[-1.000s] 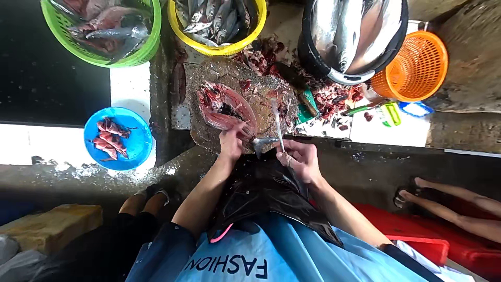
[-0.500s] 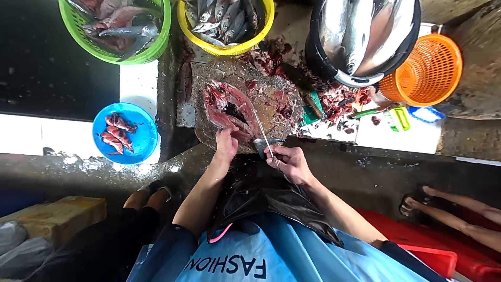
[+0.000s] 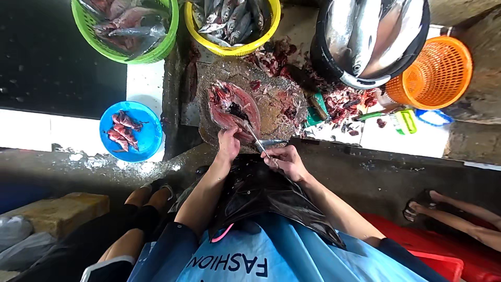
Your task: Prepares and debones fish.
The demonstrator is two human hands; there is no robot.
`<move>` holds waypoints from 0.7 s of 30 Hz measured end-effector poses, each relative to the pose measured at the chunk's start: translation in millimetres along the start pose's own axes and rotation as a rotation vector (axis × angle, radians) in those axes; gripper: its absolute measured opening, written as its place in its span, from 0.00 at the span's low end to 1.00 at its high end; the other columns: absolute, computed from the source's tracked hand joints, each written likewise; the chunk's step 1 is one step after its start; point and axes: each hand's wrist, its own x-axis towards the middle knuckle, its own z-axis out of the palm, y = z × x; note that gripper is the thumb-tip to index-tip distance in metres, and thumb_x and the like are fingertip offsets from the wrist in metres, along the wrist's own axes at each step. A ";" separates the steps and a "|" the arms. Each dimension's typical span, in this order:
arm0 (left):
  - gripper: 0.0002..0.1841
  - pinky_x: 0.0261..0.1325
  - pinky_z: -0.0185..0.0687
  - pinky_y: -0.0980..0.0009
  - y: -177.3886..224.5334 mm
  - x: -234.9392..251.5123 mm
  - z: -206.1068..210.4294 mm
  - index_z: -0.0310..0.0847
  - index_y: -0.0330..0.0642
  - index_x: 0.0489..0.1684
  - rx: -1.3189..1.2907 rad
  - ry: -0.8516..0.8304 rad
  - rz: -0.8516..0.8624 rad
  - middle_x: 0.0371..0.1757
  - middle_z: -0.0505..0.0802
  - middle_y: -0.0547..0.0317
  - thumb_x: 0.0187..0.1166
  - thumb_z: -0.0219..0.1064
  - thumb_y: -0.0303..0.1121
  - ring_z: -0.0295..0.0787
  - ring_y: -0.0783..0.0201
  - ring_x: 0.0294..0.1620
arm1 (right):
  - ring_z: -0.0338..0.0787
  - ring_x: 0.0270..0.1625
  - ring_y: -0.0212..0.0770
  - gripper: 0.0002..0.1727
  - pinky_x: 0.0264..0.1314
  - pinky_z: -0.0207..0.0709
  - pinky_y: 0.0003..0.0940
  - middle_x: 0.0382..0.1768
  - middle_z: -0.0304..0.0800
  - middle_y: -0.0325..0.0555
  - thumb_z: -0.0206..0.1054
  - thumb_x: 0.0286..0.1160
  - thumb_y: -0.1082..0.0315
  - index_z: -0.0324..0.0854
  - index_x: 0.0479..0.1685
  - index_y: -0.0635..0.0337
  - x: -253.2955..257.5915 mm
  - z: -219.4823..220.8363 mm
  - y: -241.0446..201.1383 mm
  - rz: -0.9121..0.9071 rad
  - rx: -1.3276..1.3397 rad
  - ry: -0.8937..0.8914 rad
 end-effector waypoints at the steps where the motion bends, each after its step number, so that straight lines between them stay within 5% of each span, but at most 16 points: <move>1: 0.15 0.50 0.90 0.57 0.3 1.0 1.3 0.77 0.42 0.56 -0.002 0.011 -0.002 0.47 0.91 0.54 0.72 0.63 0.25 0.91 0.60 0.46 | 0.82 0.22 0.30 0.13 0.25 0.77 0.29 0.25 0.90 0.38 0.65 0.77 0.63 0.93 0.42 0.61 3.0 0.4 -0.7 0.066 0.005 0.002; 4: 0.18 0.46 0.90 0.55 -2.3 11.9 5.8 0.75 0.37 0.55 -0.111 0.053 0.011 0.47 0.91 0.49 0.65 0.65 0.20 0.91 0.56 0.44 | 0.82 0.24 0.30 0.11 0.27 0.77 0.28 0.32 0.94 0.41 0.65 0.80 0.67 0.93 0.44 0.61 14.3 4.8 2.9 0.118 -0.022 0.005; 9: 0.19 0.47 0.91 0.54 2.5 10.6 -2.3 0.76 0.34 0.57 -0.104 0.105 -0.015 0.46 0.91 0.46 0.65 0.68 0.21 0.92 0.54 0.44 | 0.89 0.30 0.33 0.11 0.37 0.86 0.34 0.33 0.94 0.42 0.68 0.76 0.68 0.90 0.51 0.62 19.8 7.7 6.2 -0.146 -0.139 0.132; 11: 0.26 0.54 0.92 0.52 5.1 3.4 -11.9 0.76 0.32 0.65 0.128 0.183 0.065 0.52 0.92 0.41 0.65 0.76 0.22 0.93 0.52 0.50 | 0.90 0.30 0.33 0.11 0.36 0.88 0.33 0.33 0.95 0.41 0.70 0.75 0.67 0.90 0.51 0.61 21.2 -3.0 4.3 -0.141 -0.204 0.159; 13: 0.46 0.62 0.88 0.47 9.5 -13.3 -23.3 0.64 0.40 0.81 0.731 0.270 0.234 0.65 0.88 0.41 0.60 0.88 0.35 0.89 0.46 0.63 | 0.91 0.29 0.31 0.14 0.35 0.88 0.33 0.33 0.96 0.40 0.72 0.73 0.63 0.90 0.52 0.60 21.5 -11.9 5.8 -0.131 -0.313 0.204; 15: 0.63 0.75 0.76 0.38 15.4 -21.9 -24.4 0.52 0.47 0.91 1.183 0.286 0.333 0.84 0.70 0.35 0.48 0.93 0.45 0.71 0.36 0.80 | 0.91 0.33 0.32 0.19 0.39 0.89 0.36 0.36 0.95 0.40 0.72 0.69 0.58 0.89 0.55 0.60 21.5 -19.0 8.5 -0.171 -0.490 0.312; 17: 0.65 0.80 0.66 0.31 15.9 -18.6 -20.5 0.53 0.57 0.93 1.376 0.240 0.333 0.89 0.59 0.31 0.43 0.94 0.48 0.58 0.27 0.86 | 0.88 0.34 0.38 0.26 0.39 0.84 0.44 0.37 0.91 0.43 0.71 0.66 0.48 0.87 0.55 0.59 23.0 -27.3 7.2 -0.119 -0.708 0.374; 21: 0.60 0.89 0.53 0.33 26.5 22.0 -25.7 0.62 0.55 0.89 1.352 0.317 0.382 0.88 0.65 0.31 0.46 0.90 0.59 0.55 0.30 0.90 | 0.86 0.37 0.47 0.33 0.40 0.80 0.54 0.40 0.88 0.47 0.69 0.64 0.40 0.84 0.60 0.57 25.4 -41.1 4.9 -0.062 -0.897 0.327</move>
